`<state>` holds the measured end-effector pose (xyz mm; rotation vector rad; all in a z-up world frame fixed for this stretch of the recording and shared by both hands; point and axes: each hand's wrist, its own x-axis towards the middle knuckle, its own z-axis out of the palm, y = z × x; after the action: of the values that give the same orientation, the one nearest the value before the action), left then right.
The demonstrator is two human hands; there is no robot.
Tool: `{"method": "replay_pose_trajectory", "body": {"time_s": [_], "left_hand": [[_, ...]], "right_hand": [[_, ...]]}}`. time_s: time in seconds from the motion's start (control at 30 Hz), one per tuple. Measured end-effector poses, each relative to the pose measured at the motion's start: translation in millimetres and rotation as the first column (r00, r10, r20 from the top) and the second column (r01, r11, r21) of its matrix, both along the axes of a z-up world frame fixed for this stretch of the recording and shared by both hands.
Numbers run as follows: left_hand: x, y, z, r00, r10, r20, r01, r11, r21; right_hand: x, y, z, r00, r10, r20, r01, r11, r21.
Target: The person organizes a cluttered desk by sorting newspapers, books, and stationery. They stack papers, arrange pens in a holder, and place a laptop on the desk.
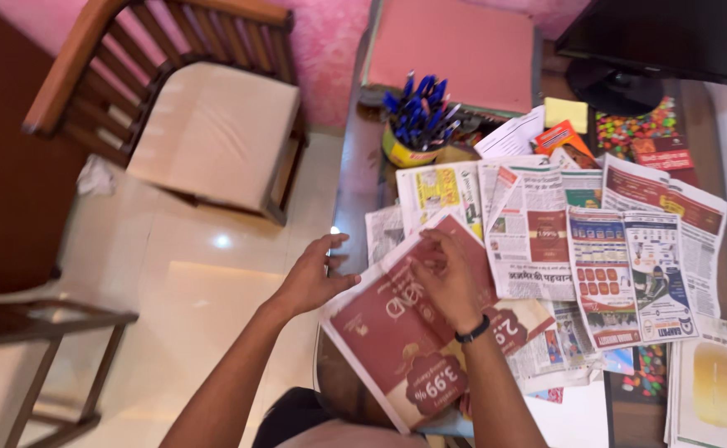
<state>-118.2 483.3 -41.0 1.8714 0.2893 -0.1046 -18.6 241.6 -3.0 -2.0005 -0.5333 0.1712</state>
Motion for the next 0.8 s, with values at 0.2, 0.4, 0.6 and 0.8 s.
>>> {"method": "replay_pose_trajectory", "body": {"time_s": [0.2, 0.4, 0.6, 0.8], "left_hand": [[112.2, 36.2, 12.9, 0.984, -0.019, 0.178, -0.002, 0.993, 0.114], [223.8, 66.0, 35.1, 0.989, -0.082, 0.125, 0.045, 0.961, 0.272], [273.4, 67.2, 13.5, 0.948, -0.293, 0.126, 0.248, 0.926, 0.283], [288.2, 75.9, 11.3, 0.857, -0.461, 0.229, 0.372, 0.863, 0.342]], "right_hand": [[77.9, 17.5, 11.8, 0.975, -0.107, 0.195, 0.145, 0.971, -0.190], [145.6, 30.6, 15.9, 0.960, -0.160, 0.229, 0.233, 0.909, -0.345], [187.4, 59.4, 4.9, 0.982, -0.137, 0.129, 0.169, 0.941, -0.292], [201.7, 88.0, -4.3, 0.987, -0.149, 0.069, 0.163, 0.930, -0.330]]}}
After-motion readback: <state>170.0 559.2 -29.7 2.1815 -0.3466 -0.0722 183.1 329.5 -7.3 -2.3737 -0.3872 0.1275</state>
